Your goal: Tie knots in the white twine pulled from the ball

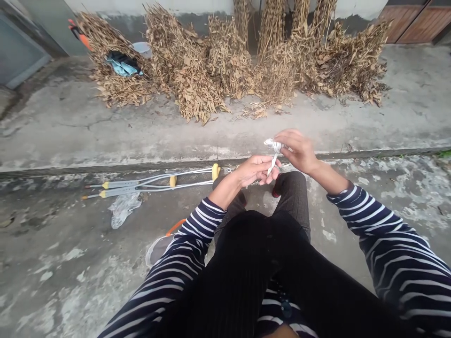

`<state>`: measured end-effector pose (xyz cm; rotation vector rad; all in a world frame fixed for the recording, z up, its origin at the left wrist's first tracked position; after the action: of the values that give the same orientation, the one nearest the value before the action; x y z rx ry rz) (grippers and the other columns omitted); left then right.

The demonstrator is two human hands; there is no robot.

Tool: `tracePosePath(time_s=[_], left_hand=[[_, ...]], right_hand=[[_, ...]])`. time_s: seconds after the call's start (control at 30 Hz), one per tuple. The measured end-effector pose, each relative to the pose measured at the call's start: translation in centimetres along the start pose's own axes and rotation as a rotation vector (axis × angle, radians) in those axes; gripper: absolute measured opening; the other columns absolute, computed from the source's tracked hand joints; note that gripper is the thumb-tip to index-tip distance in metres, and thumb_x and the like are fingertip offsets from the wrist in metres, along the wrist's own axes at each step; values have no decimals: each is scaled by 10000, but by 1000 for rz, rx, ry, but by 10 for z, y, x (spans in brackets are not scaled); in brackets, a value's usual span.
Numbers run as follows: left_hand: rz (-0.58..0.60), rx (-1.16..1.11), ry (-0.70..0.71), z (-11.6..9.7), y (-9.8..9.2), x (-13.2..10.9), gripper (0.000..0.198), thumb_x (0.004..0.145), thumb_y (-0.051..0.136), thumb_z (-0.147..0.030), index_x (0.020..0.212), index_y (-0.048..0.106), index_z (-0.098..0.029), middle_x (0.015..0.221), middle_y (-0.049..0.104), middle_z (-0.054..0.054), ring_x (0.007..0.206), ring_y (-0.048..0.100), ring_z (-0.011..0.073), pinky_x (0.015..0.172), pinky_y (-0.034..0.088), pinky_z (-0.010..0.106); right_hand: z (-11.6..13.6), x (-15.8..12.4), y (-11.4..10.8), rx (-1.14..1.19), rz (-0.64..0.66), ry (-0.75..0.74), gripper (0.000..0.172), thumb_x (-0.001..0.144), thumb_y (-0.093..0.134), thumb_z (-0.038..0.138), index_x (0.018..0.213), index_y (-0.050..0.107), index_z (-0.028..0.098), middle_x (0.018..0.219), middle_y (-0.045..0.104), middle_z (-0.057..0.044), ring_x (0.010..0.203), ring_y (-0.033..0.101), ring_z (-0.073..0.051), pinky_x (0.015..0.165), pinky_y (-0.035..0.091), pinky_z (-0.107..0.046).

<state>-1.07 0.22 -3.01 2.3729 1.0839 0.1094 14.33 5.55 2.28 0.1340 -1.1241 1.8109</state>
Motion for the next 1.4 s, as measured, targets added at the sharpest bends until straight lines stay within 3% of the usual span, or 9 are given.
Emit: tracePosePath(time_s=[0.27,0.4,0.67,0.77,0.87,0.97,1.07,1.23,1.4], left_hand=[[-139,7,79,-28,-10,2,298,887,787,-346,975,690,-78,765,737,72,586,671,110,437,391,177],[-197,9,44,-37,-25,6,229,944,726,-287,965,706,-60,803,760,101,634,692,110,471,404,167],[-197,324,-127,-53,-56,17,251,905,790,-245,754,728,-54,690,718,107,527,656,119,491,448,210],[-224,517,-201,-60,-69,29,200,788,861,-149,666,734,-55,622,682,89,512,663,153,504,475,238],[-247,640,-132,-63,-74,40,98,717,856,-45,697,760,-53,669,693,72,569,665,142,542,506,233],[-234,559,7,-56,-69,39,179,754,817,-34,928,800,-75,914,758,89,723,700,130,617,542,216],[-142,356,11,-32,-63,30,266,803,813,-121,1067,784,-104,1038,769,108,797,727,144,648,565,228],[-144,197,-37,10,-67,18,418,723,872,-161,1123,766,-101,903,785,79,706,724,148,666,596,271],[-297,309,54,15,-71,18,325,812,770,-157,1129,785,-88,687,739,22,498,618,92,556,515,215]], right_hand=[[2,-25,32,-70,59,12,211,975,565,275,1114,714,216,1146,751,-149,1112,682,-320,1011,543,-526],[5,-37,34,47,29,146,410,872,656,199,1280,628,224,1214,728,-123,1135,699,-294,866,608,-415],[12,-43,32,196,202,146,339,876,677,229,1190,797,273,1185,781,-84,1148,688,-293,885,601,-440],[8,-42,38,350,264,281,286,824,740,253,1089,850,249,1184,789,-79,1033,722,-256,796,601,-371],[2,-42,44,618,241,498,332,715,871,313,1036,862,225,1127,803,-75,788,720,-175,688,590,-303],[-1,-42,47,843,182,631,428,589,969,291,997,857,226,1031,821,-64,871,762,-196,777,619,-307],[-4,-42,46,962,145,735,549,526,993,219,1050,829,228,992,826,-58,906,784,-207,792,631,-307],[-9,-44,42,1017,67,908,518,464,1007,186,943,809,192,898,816,-46,786,759,-166,685,610,-251],[0,-51,42,1034,-13,935,568,466,1005,173,1004,829,215,1000,819,-49,872,753,-175,760,615,-272]])
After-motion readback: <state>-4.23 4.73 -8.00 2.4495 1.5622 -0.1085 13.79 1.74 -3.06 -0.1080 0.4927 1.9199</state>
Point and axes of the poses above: each hand's wrist, its own x-axis towards the middle knuckle, its own y-axis out of the palm, z = x × y, the point moved 5 cm from there along x, towards the middle knuckle
